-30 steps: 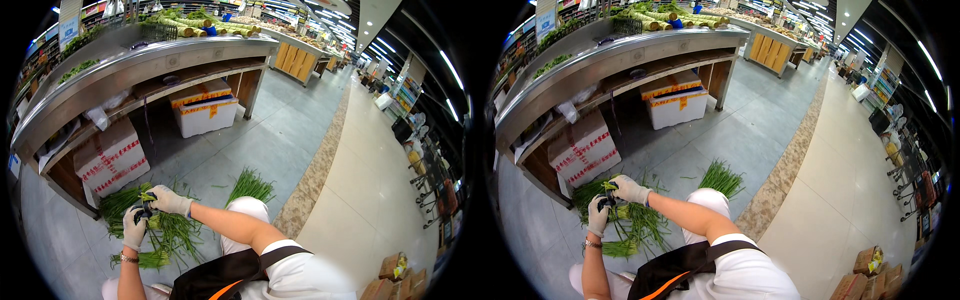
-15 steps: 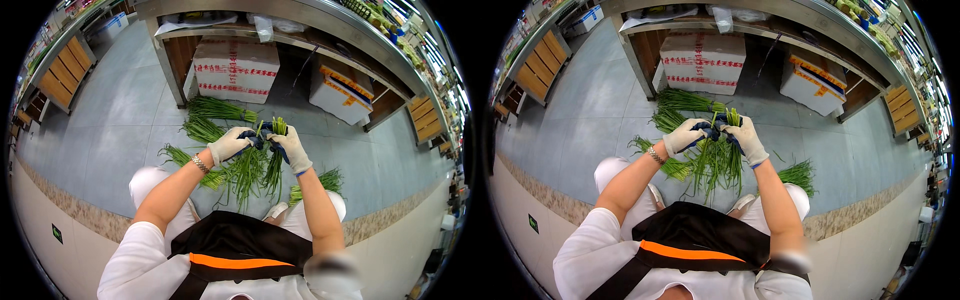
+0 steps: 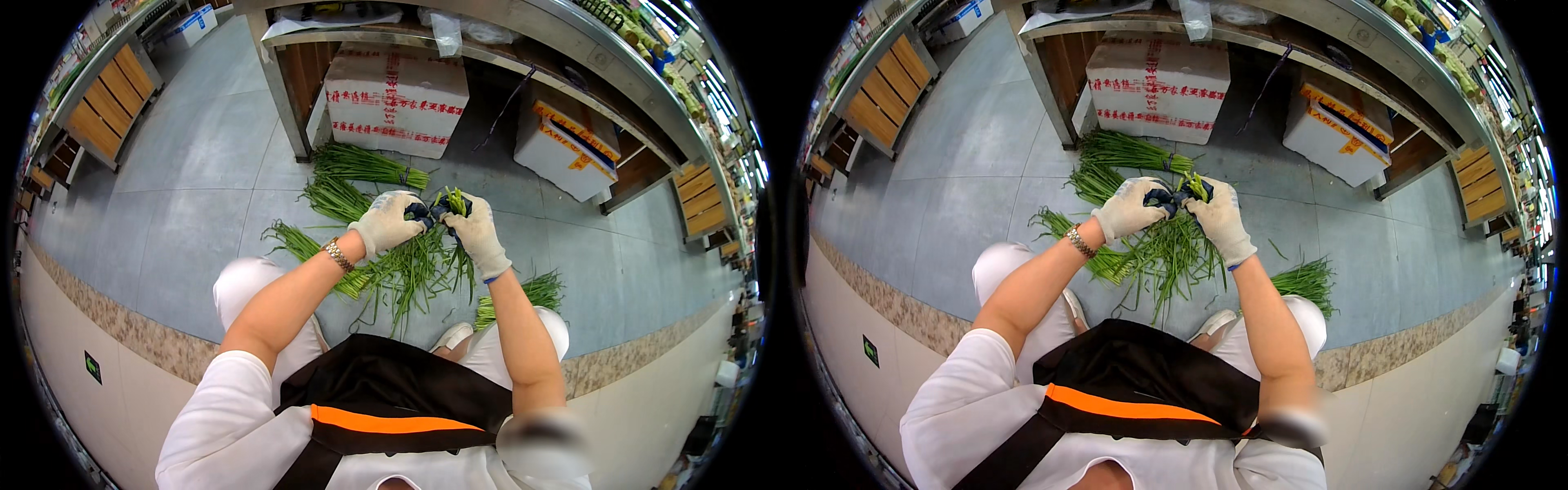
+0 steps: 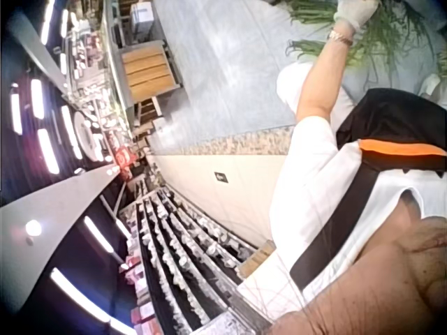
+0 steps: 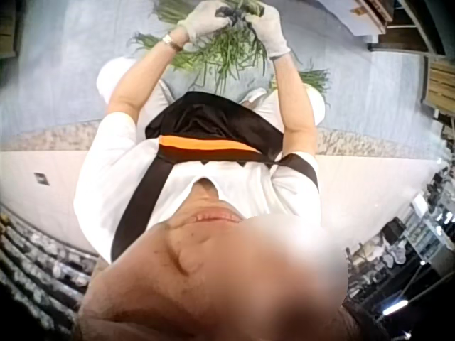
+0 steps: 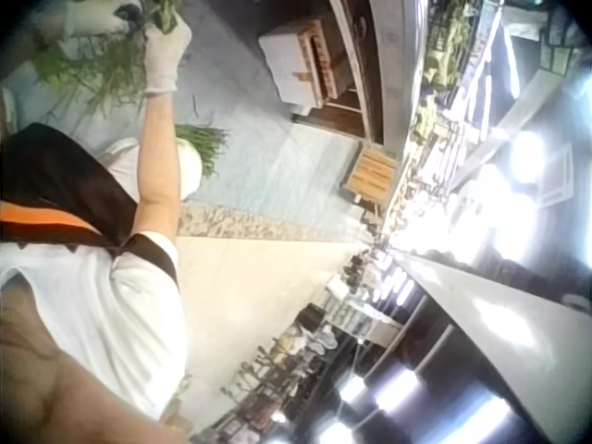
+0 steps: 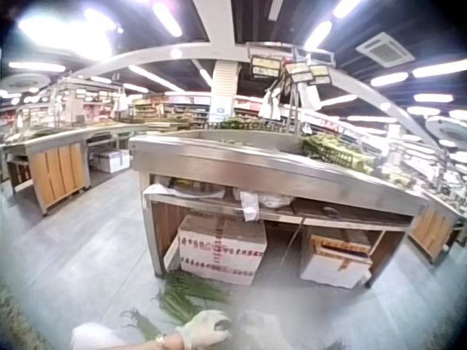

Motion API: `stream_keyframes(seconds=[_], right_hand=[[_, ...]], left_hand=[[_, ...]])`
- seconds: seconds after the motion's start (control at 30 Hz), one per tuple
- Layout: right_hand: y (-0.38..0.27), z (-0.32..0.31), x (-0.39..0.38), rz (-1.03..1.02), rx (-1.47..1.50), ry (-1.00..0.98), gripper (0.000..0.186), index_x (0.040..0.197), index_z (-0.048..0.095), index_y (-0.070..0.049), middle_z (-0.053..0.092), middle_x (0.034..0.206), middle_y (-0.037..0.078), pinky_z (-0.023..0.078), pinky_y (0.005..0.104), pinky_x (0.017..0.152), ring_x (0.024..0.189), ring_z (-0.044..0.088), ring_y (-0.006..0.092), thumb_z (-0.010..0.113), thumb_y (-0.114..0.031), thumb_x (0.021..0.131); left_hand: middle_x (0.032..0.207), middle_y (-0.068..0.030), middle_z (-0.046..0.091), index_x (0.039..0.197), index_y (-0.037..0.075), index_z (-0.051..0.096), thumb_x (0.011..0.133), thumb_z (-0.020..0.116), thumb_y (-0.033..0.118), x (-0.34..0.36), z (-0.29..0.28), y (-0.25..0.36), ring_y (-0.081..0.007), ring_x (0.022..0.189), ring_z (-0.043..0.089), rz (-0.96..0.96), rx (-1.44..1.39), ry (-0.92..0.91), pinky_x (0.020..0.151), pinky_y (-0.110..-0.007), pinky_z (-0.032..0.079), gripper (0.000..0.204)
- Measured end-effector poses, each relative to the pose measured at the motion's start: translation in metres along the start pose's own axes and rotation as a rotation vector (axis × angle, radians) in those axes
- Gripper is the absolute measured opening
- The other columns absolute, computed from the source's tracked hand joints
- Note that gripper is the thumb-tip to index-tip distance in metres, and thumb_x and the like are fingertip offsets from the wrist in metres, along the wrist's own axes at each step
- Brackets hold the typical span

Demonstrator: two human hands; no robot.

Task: The person sits on the floor and trims the ends of green vegetable stalks, likely chives or scallions. They hold a bundle in their left hand and use a small knife in their right hand to cut the stalks, then place the trimmed bundles on the floor.

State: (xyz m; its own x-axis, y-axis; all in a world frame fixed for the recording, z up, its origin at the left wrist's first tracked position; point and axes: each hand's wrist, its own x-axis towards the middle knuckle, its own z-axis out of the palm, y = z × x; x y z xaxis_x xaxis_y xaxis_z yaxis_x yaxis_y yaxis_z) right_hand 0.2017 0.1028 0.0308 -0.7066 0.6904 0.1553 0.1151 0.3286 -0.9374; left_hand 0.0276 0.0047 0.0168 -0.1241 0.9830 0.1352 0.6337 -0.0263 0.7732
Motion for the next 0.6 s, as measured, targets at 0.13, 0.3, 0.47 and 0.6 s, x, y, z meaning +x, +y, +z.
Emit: stream_keyframes(seconds=[0.13,0.3,0.47,0.6], right_hand=[[-0.002,0.000,-0.002,-0.013,-0.039,0.037,0.021,0.092,0.063,0.006,0.066,0.076,0.011,0.048,0.0296,0.068,0.068,0.056,0.0148,0.064,-0.001,0.072],[0.013,-0.016,0.002,0.150,0.044,0.118,0.018,0.090,0.066,0.004,0.066,0.076,0.005,0.047,0.0282,0.065,0.067,0.056,0.0129,0.066,-0.003,0.073],[0.003,-0.023,0.003,0.138,0.218,0.179,0.012,0.085,0.066,0.004,0.065,0.075,0.002,0.044,0.0237,0.063,0.067,0.054,0.0084,0.061,-0.004,0.076],[0.005,-0.011,-0.002,0.079,0.112,0.116,0.013,0.085,0.065,0.005,0.066,0.075,0.003,0.044,0.0243,0.065,0.067,0.053,0.0082,0.059,-0.002,0.076]], left_hand=[[0.093,-0.0162,0.065,0.092,0.001,0.067,0.072,0.068,0.018,0.000,-0.006,0.005,-0.0310,0.089,0.062,-0.023,0.079,-0.009,0.081,-0.036,0.048,0.026],[0.091,-0.0152,0.066,0.090,0.002,0.068,0.073,0.068,0.018,-0.003,-0.008,0.006,-0.0309,0.089,0.062,0.019,0.217,0.054,0.083,-0.037,0.048,0.024],[0.085,-0.0124,0.068,0.090,0.000,0.068,0.075,0.065,0.015,-0.001,-0.005,-0.014,-0.0230,0.076,0.062,-0.116,-0.144,0.012,0.073,-0.033,0.048,0.022],[0.076,-0.0096,0.068,0.089,-0.001,0.068,0.075,0.065,0.013,0.001,-0.011,0.000,-0.0189,0.068,0.060,-0.228,-0.263,-0.108,0.069,-0.030,0.047,0.020]])
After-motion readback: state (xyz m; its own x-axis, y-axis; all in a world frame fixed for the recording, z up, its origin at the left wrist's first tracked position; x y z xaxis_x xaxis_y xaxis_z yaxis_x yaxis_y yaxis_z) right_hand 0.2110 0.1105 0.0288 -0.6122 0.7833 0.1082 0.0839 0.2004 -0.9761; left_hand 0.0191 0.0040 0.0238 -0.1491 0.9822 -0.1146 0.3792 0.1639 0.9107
